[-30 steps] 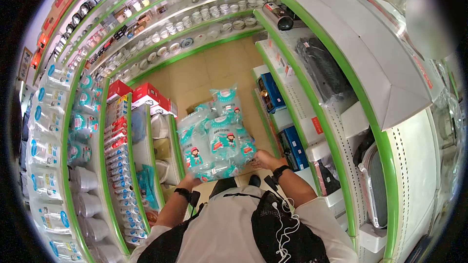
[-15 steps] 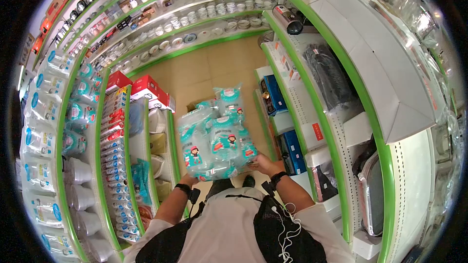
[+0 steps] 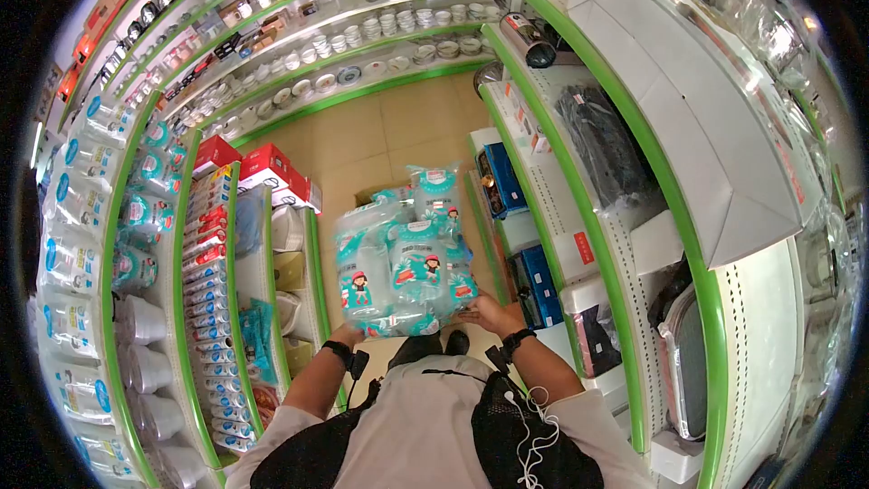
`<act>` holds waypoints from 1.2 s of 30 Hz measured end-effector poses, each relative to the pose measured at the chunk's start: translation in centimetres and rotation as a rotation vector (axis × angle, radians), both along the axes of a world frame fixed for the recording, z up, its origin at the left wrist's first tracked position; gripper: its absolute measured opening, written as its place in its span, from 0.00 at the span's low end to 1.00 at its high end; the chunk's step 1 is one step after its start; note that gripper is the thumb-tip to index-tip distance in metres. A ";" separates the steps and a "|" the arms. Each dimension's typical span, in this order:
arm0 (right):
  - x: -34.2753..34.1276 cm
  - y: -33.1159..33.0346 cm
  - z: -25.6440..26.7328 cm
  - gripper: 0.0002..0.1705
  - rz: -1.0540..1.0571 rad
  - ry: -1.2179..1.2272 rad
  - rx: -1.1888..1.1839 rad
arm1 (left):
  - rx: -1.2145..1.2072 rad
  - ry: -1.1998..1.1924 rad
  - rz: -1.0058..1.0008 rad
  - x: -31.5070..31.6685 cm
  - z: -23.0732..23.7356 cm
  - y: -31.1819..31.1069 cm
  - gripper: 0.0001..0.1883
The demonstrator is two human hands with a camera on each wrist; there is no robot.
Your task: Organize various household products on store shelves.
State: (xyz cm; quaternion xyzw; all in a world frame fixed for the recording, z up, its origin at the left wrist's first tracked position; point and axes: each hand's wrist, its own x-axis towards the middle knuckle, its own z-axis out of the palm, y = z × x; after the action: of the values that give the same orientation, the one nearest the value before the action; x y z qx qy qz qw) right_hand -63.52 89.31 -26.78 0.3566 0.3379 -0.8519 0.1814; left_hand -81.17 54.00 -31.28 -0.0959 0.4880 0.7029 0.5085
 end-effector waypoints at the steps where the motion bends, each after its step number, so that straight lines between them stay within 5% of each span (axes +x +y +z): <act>1: 0.1 0.2 0.1 0.32 -0.003 -0.001 0.000 | 0.000 0.003 -0.003 0.0 -0.3 0.7 0.22; 16: 0.1 5.5 -3.0 0.37 -0.118 -0.139 0.036 | 0.188 0.077 -0.031 1.2 0.4 6.1 0.21; 23: -1.7 9.0 -2.4 0.33 -0.115 -0.112 0.241 | 0.172 -0.077 0.022 1.4 -0.8 10.2 0.20; 26: -2.1 10.1 -2.7 0.28 -0.119 -0.032 0.314 | 0.218 -0.011 0.001 1.5 -1.8 11.6 0.24; 31: -4.6 12.2 -1.5 0.31 -0.194 -0.092 0.356 | -0.136 -0.144 0.053 1.5 -0.7 14.1 0.40; 32: -4.8 13.2 -2.1 0.33 -0.201 -0.066 0.361 | -0.025 -0.161 0.042 1.6 -4.7 14.5 0.43; 36: -7.0 16.0 -4.4 0.35 -0.215 -0.088 0.376 | -0.158 -0.144 0.100 0.6 -1.8 16.8 0.42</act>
State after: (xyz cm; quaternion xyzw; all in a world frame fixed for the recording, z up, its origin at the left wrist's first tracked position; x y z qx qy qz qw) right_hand -70.53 105.28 -31.20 0.4551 0.4426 -0.7719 0.0344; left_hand -80.57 70.78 -33.06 -0.2100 0.4989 0.6779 0.4975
